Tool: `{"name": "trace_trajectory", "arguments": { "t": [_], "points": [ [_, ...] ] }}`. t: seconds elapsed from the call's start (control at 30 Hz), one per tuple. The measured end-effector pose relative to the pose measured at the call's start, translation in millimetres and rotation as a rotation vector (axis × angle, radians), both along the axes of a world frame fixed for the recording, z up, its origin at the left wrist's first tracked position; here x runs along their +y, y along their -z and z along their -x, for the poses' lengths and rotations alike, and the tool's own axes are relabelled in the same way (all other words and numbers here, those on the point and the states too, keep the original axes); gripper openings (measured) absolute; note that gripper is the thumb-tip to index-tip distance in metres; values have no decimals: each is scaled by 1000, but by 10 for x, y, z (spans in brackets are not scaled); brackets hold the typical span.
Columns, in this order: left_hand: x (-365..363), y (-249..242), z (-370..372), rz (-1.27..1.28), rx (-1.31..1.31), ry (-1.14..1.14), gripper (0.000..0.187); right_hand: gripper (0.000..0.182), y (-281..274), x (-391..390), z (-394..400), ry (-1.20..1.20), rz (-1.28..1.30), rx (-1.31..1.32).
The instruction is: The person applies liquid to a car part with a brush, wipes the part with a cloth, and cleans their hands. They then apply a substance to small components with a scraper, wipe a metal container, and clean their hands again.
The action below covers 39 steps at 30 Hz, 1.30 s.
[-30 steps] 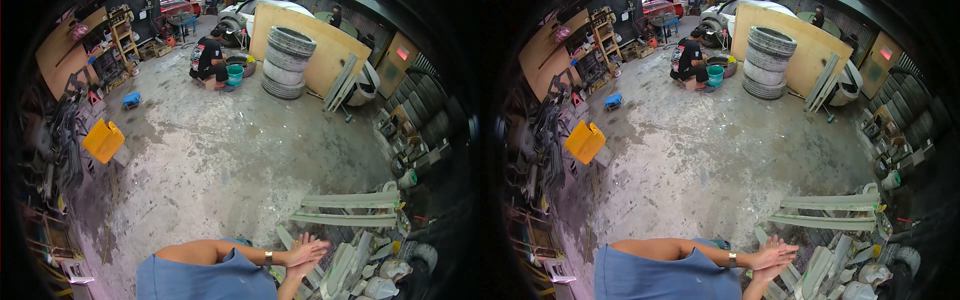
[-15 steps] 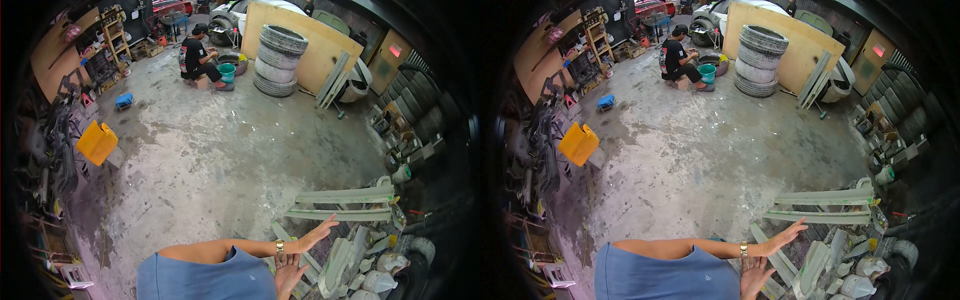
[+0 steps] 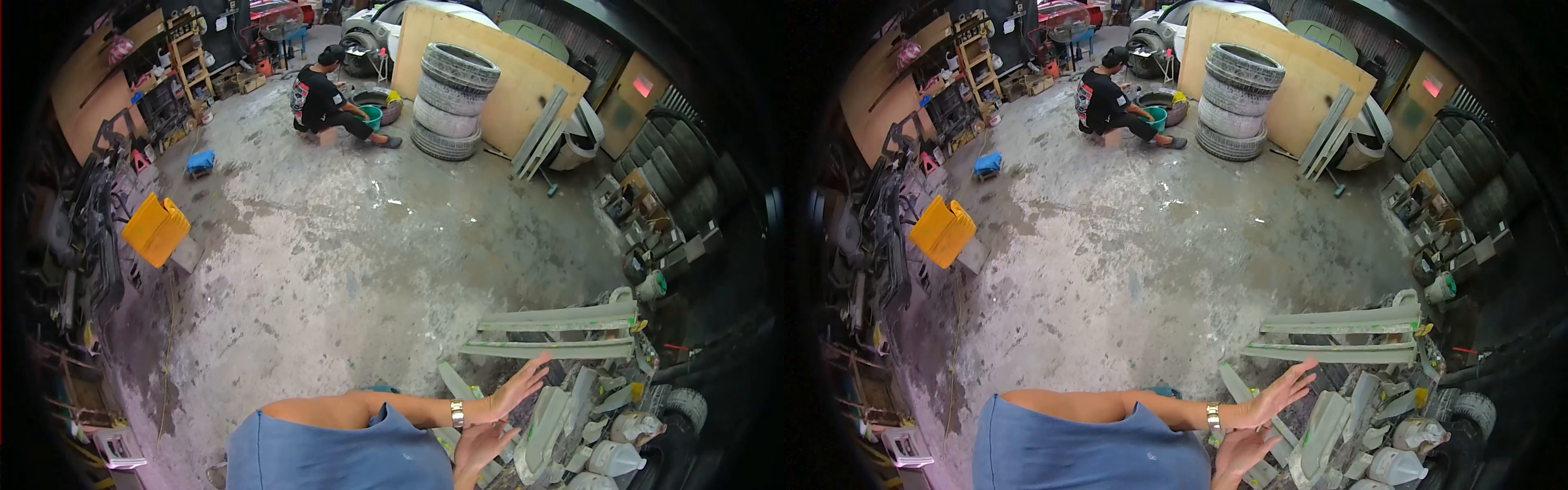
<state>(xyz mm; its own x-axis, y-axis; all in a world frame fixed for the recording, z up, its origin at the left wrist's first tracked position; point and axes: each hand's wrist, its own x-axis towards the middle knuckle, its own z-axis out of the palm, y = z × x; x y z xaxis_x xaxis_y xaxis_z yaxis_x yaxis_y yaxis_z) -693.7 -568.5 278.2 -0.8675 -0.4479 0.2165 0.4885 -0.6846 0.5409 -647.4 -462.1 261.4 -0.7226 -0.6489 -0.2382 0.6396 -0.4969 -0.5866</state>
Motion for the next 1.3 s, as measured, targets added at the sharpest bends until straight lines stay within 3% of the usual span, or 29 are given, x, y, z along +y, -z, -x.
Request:
{"name": "trace_trajectory", "arguments": {
  "t": [0.17,0.37,0.43,0.57,0.67,0.77,0.83,0.93,1.07,1.13,1.3],
  "points": [
    [63,-45,26,-42,22,38,66,61,-48,-78,64,77,61,18],
    [-34,-157,25,32,39,-48,67,51,-64,-54,28,-8,157,30],
    [17,-144,-7,-35,41,-25,67,40,-151,-90,66,62,96,73],
    [33,-76,-15,-25,53,21,67,39,-162,-113,74,112,12,74],
    [-62,-82,3,25,61,-30,66,38,53,-26,88,31,71,116],
    [-74,-91,-12,19,42,-53,68,35,-133,-125,43,-31,122,73],
    [-10,-71,-22,-25,48,-16,67,34,-220,-215,47,162,-101,147],
    [-24,-50,-15,-24,51,-9,67,35,77,-71,136,144,-190,245],
    [-103,-29,20,4,68,-50,68,38,-6,-91,4,83,-176,237],
    [-90,-58,-8,-36,67,-34,68,37,-164,-180,1,174,-155,191],
    [-53,-82,-23,-16,86,-6,69,42,28,-87,42,190,-170,226]
  ]
}}
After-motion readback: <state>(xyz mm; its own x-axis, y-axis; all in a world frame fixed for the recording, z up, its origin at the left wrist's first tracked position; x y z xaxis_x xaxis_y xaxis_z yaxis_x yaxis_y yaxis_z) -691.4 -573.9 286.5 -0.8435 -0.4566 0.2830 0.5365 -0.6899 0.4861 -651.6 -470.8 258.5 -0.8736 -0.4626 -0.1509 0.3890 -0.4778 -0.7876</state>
